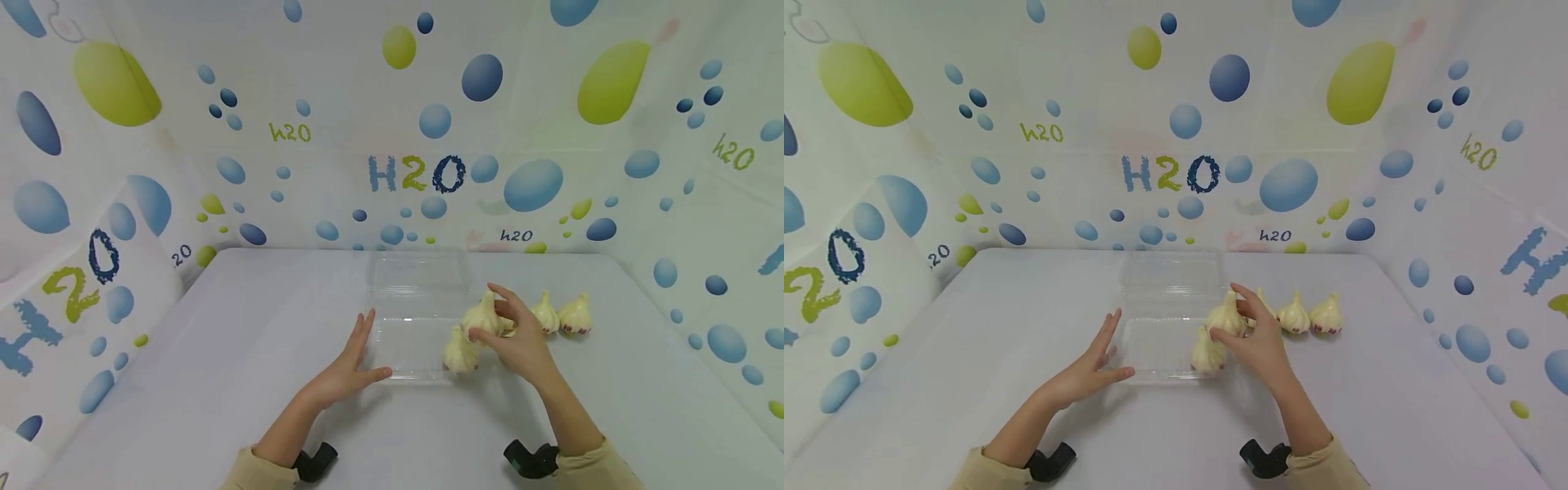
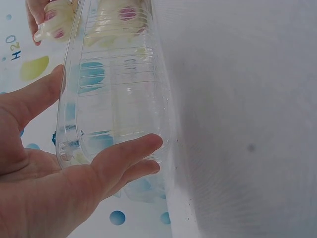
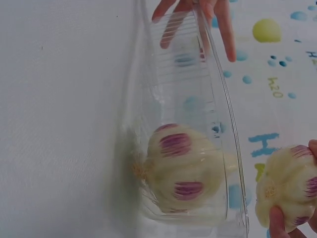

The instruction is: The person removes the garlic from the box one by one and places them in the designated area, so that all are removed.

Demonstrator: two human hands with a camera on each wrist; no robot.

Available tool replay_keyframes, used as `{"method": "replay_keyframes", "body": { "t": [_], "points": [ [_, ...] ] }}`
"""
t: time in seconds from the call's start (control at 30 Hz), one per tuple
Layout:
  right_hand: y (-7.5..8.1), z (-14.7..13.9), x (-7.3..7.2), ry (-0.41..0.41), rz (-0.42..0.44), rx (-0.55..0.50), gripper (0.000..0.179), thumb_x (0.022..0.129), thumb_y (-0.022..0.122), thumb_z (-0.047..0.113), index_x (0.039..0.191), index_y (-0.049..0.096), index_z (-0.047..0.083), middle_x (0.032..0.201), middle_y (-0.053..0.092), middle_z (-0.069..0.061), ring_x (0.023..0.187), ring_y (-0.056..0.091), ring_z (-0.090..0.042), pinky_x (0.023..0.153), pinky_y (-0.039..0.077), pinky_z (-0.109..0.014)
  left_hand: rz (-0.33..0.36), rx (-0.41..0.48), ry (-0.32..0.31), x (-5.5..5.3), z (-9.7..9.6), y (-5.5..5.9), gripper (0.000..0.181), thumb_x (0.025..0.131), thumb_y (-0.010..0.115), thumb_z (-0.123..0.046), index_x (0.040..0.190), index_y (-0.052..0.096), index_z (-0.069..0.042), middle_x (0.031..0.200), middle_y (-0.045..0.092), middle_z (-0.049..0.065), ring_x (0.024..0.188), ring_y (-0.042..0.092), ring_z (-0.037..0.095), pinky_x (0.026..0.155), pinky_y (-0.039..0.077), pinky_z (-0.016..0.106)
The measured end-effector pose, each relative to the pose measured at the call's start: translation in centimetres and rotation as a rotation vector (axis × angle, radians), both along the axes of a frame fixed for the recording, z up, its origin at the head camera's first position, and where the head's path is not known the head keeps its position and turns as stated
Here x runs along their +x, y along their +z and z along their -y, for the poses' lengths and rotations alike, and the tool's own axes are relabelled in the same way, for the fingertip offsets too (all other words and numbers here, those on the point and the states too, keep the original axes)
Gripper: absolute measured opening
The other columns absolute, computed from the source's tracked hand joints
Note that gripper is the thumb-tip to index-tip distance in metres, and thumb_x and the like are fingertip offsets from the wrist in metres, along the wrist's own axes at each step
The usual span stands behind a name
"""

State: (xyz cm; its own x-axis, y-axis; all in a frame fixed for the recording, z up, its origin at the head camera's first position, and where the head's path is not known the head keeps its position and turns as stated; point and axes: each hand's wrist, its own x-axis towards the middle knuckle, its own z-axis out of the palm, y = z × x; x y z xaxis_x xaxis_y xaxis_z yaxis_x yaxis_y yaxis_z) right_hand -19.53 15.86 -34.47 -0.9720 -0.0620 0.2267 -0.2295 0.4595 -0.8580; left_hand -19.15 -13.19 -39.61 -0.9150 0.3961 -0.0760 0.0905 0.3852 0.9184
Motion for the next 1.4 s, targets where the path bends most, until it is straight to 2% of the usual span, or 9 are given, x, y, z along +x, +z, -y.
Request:
{"method": "replay_keyframes", "body": {
  "t": [0.23, 0.37, 0.47, 0.67, 0.9, 1.03, 1.1, 1.27, 1.4],
  "points": [
    [0.0, -1.5, 0.5, -0.052, 0.021, -0.017, 0.075, 0.072, 0.079, 0.019, 0.137, 0.04, 0.016, 0.122, 0.052, -0.018, 0.117, 0.044, -0.032, 0.091, 0.036, -0.055, -0.005, 0.001, -0.013, 0.3, -0.1, -0.1, 0.094, 0.085, 0.067, -0.022, 0.147, -0.004, -0.032, 0.15, -0.02, 0.009, 0.136, 0.002, 0.039, 0.104, 0.018, 0.056],
    [0.0, -2.4, 0.4, -0.076, 0.037, 0.0, 0.077, 0.073, 0.078, 0.023, 0.138, 0.039, 0.015, 0.123, 0.051, -0.019, 0.118, 0.043, -0.034, 0.092, 0.035, -0.057, -0.012, -0.006, -0.009, 0.1, -0.2, 0.0, 0.095, 0.085, 0.067, -0.021, 0.147, -0.004, -0.031, 0.15, -0.019, 0.009, 0.135, 0.007, 0.04, 0.103, 0.021, 0.054],
    [0.2, -3.1, 0.4, -0.083, 0.032, 0.006, 0.076, 0.074, 0.077, 0.023, 0.139, 0.038, 0.014, 0.122, 0.051, -0.019, 0.117, 0.043, -0.033, 0.088, 0.039, -0.054, -0.004, -0.008, 0.001, 0.1, -0.1, 0.0, 0.095, 0.085, 0.067, -0.022, 0.147, -0.004, -0.031, 0.15, -0.019, 0.009, 0.136, 0.005, 0.04, 0.103, 0.02, 0.055],
    [0.0, -4.7, 0.7, -0.108, -0.037, 0.06, 0.072, 0.077, 0.075, 0.021, 0.138, 0.038, 0.012, 0.121, 0.053, -0.017, 0.113, 0.046, -0.029, 0.076, 0.045, -0.032, 0.003, 0.004, -0.001, 0.2, 0.0, 0.0, 0.094, 0.085, 0.066, -0.022, 0.147, -0.004, -0.032, 0.15, -0.02, 0.008, 0.136, 0.0, 0.038, 0.104, 0.017, 0.056],
    [-0.2, -6.5, 0.6, -0.139, -0.056, 0.045, 0.074, 0.076, 0.076, 0.017, 0.139, 0.037, 0.008, 0.121, 0.052, -0.024, 0.115, 0.045, -0.038, 0.09, 0.035, -0.057, -0.002, 0.004, 0.004, 0.1, 0.0, 0.1, 0.094, 0.085, 0.066, -0.021, 0.147, -0.003, -0.03, 0.15, -0.019, 0.008, 0.136, -0.001, 0.038, 0.103, 0.017, 0.057],
    [-0.3, -7.4, 0.6, -0.162, -0.043, 0.071, 0.074, 0.077, 0.075, 0.017, 0.14, 0.036, 0.008, 0.123, 0.052, -0.022, 0.116, 0.045, -0.036, 0.085, 0.045, -0.029, -0.001, 0.008, 0.004, 0.1, 0.0, 0.1, 0.094, 0.085, 0.066, -0.021, 0.147, -0.003, -0.031, 0.15, -0.019, 0.008, 0.136, 0.001, 0.038, 0.104, 0.017, 0.057],
    [-0.3, -7.9, 0.7, -0.174, -0.031, 0.082, 0.074, 0.078, 0.074, 0.017, 0.14, 0.035, 0.008, 0.124, 0.051, -0.022, 0.116, 0.044, -0.036, 0.082, 0.046, -0.027, 0.001, 0.011, 0.001, 0.1, 0.0, 0.0, 0.093, 0.085, 0.066, -0.021, 0.147, -0.003, -0.032, 0.15, -0.02, 0.008, 0.136, 0.003, 0.039, 0.104, 0.017, 0.056],
    [-0.5, -8.8, 0.8, -0.193, 0.0, 0.066, 0.077, 0.078, 0.074, 0.018, 0.141, 0.032, 0.007, 0.128, 0.045, -0.027, 0.119, 0.039, -0.042, 0.09, 0.035, -0.059, 0.009, 0.012, -0.003, 0.1, 0.1, -0.1, 0.094, 0.085, 0.066, -0.021, 0.147, -0.003, -0.03, 0.15, -0.02, 0.009, 0.135, 0.009, 0.041, 0.103, 0.018, 0.056],
    [-0.7, -9.4, 0.7, -0.216, 0.006, 0.091, 0.077, 0.078, 0.074, 0.02, 0.142, 0.032, 0.01, 0.128, 0.046, -0.026, 0.121, 0.039, -0.042, 0.091, 0.037, -0.056, 0.002, 0.007, -0.001, 0.0, 0.1, -0.1, 0.094, 0.085, 0.066, -0.021, 0.147, -0.004, -0.031, 0.15, -0.02, 0.009, 0.135, 0.009, 0.041, 0.103, 0.019, 0.055]
  ]
}}
